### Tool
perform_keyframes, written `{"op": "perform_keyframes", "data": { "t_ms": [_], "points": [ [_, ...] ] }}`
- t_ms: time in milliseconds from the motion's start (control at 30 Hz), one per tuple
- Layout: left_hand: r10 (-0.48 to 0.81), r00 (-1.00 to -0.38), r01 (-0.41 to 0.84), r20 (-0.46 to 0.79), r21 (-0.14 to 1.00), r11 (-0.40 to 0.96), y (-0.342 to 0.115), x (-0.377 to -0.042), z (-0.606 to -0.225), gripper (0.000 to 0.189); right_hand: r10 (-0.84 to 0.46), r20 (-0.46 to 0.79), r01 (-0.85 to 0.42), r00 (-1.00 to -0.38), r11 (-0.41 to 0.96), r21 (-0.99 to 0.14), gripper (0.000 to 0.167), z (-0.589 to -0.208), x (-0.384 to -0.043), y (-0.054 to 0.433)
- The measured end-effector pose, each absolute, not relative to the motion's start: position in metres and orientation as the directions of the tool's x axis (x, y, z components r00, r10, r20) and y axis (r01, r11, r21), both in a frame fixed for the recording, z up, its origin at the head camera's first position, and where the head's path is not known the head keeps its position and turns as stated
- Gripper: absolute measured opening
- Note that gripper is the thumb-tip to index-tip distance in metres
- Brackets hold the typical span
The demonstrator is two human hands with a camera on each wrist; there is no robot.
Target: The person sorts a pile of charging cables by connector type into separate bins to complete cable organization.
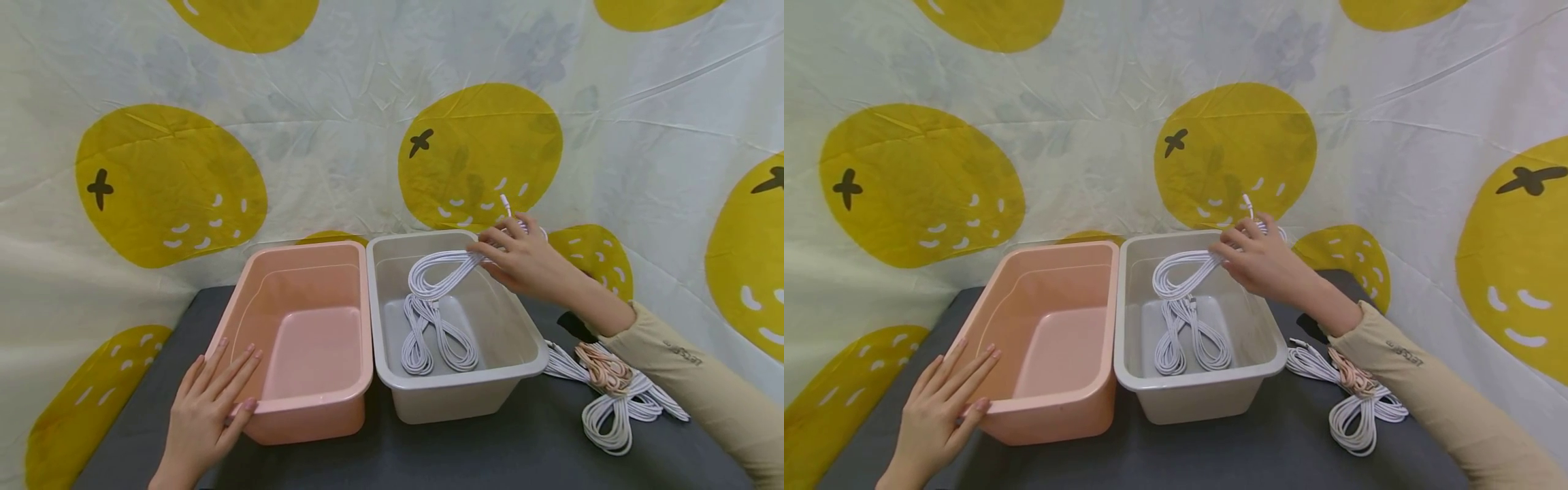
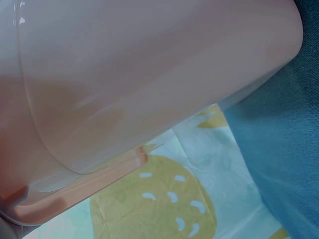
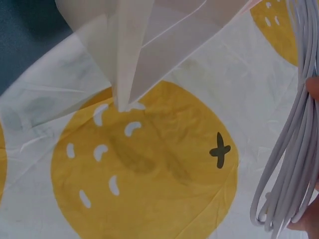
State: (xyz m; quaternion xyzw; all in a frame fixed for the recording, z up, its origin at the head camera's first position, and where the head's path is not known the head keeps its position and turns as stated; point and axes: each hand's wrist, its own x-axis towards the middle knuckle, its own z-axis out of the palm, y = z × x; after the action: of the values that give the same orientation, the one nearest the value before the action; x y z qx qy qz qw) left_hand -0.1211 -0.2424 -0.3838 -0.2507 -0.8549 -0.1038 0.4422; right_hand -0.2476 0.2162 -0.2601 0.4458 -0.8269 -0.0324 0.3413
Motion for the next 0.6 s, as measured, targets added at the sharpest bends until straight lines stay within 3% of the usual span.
{"op": "perform_keyframes", "data": {
  "t_ms": [133, 600],
  "points": [
    [0.338, -0.486, 0.516, 0.806, -0.048, 0.855, -0.242, -0.121, -0.384, 0.053, -0.786, 0.492, -0.736, -0.375, 0.575, 0.357, 0.043, -0.259, -0.253, 0.209],
    [0.335, -0.485, 0.516, 0.807, -0.045, 0.855, -0.242, -0.121, -0.384, 0.054, -0.826, 0.411, -0.804, -0.386, 0.52, 0.288, 0.041, -0.262, -0.267, 0.189]
  ]
}}
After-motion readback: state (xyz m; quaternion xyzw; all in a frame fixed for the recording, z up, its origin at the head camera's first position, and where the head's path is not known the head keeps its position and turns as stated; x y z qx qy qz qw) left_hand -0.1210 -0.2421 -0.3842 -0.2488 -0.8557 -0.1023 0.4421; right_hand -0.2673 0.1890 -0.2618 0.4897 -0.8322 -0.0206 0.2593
